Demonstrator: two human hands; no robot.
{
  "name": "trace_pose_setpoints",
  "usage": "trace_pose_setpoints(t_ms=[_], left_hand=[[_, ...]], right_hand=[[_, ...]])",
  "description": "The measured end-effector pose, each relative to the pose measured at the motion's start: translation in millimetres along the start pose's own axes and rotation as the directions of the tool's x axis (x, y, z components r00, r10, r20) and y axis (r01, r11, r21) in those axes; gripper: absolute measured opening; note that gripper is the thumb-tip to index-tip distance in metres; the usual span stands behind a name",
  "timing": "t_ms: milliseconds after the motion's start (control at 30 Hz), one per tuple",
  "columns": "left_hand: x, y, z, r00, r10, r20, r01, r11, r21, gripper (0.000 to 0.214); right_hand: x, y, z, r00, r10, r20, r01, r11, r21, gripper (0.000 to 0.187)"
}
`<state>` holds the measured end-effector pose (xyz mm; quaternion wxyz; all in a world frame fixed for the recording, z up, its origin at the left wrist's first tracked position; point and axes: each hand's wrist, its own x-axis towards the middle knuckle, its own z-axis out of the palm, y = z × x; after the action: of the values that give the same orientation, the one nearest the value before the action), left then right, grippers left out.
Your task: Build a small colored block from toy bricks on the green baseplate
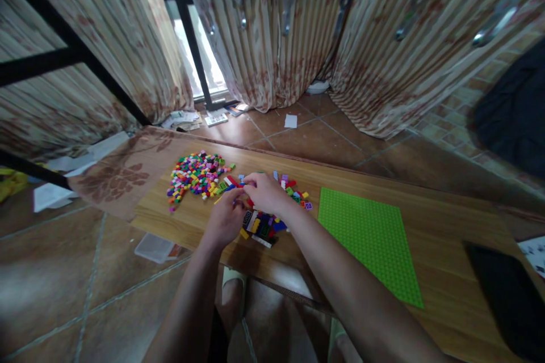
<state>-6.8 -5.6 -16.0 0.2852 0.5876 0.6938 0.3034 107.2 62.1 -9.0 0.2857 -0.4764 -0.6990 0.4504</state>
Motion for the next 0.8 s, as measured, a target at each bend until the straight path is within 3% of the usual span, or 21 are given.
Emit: trace_pose_setpoints(t_ms=[133,200,300,367,467,567,700,800], left_hand=[[-1,-1,-2.2,0.999,-0.053,-0.002,0.053,0.998,0.031,0.042],[-2,0,-3.3,0.998,-0.061,0.002,0.061,0.997,0.049,0.041],[-2,0,-5.4,0.998,-0.059,-0.002,0.059,0.998,0.037,0.04],[-1,-1,-7.2,0.998,-0.061,-0.017,0.061,0.998,0.012,0.039],[-1,-1,-9.8,0.995,-0.091,-0.044,0.091,0.996,-0.013,0.035],[-2,-1,-10.5,0.993,-0.102,-0.053,0.1,0.994,-0.042,0.031],[-4,-4,-7.3,0.998,-0.061,-0.033,0.057,0.991,-0.12,0.028],[-7,-3,-4.2,1.0,-0.008,0.008,0.01,0.97,-0.242,0.025]], right_hand=[[-8,-6,-19,0.999,0.031,-0.03,-0.024,0.979,0.203,0.02],[-22,-6,-34,0.996,0.041,-0.079,-0.023,0.976,0.216,0.021],[-55,1,-52,0.988,0.005,-0.156,-0.013,0.999,-0.051,0.018],[-79,10,-53,0.985,0.017,-0.171,-0.067,0.954,-0.292,0.019],[-106,25,-41,0.993,0.02,-0.113,-0.074,0.865,-0.496,0.02],[-115,35,-27,0.995,-0.029,-0.1,-0.033,0.824,-0.566,0.02],[-115,40,-23,0.99,-0.04,-0.137,-0.029,0.885,-0.464,0.012],[-115,40,-26,0.978,0.038,-0.203,-0.072,0.984,-0.162,0.014]])
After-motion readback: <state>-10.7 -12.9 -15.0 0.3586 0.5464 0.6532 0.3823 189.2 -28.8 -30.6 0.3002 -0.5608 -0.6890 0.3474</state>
